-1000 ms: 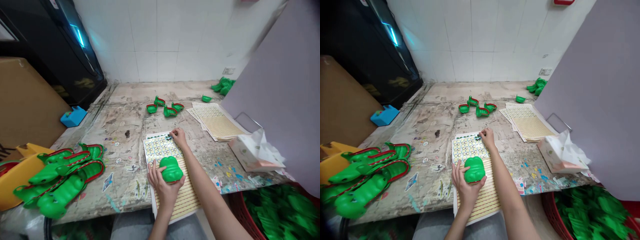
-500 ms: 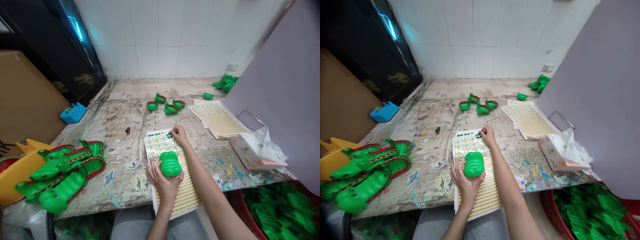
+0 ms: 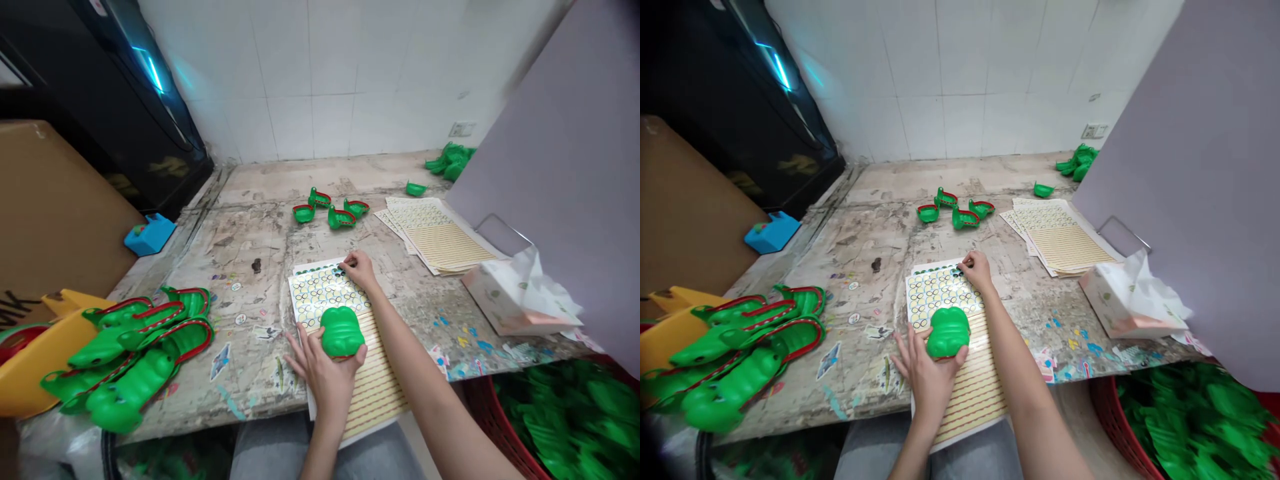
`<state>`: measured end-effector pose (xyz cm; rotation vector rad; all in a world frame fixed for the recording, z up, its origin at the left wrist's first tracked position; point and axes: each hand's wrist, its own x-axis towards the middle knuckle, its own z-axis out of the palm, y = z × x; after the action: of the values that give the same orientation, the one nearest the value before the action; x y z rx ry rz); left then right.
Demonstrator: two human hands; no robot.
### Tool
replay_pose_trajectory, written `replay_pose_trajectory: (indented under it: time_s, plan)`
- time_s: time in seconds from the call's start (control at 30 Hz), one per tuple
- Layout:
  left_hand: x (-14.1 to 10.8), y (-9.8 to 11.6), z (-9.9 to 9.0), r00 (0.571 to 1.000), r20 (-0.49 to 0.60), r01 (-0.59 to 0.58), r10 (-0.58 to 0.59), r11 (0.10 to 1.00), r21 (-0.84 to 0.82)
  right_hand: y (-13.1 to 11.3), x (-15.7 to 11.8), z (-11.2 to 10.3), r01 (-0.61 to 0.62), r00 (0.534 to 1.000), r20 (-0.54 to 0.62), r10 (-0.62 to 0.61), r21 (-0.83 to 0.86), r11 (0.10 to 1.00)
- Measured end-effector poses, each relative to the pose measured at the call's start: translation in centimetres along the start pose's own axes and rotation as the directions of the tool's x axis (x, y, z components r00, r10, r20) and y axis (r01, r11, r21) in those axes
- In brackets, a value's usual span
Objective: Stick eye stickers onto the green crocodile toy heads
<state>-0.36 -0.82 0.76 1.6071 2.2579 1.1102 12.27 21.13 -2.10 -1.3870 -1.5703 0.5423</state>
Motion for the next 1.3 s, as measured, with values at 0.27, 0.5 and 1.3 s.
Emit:
replay_pose_trajectory:
  time_s: [0.27, 0.5, 1.3]
  plan:
    - [2.4, 1.1, 0.8, 0.998, -0.066, -0.016, 0.015, 1.0, -0.019, 0.3, 0.1, 0.5, 0.095, 0.995, 0.046, -0.091, -0.103, 0.99]
    - [2.4, 1.0, 1.0, 0.996, -0.086, -0.026, 0.023, 0.999, -0.026, -0.6, 0.1, 0.3, -0.035, 0.998, 0.05, 0.037, -0.037, 0.999]
    - [1.0, 0.3, 1.0, 0.991, -0.113, -0.071, 0.066, 0.997, -0.043, -9.2, -12.3, -4.3, -0.404, 0.914, 0.215, 0.344, 0.414, 0.816]
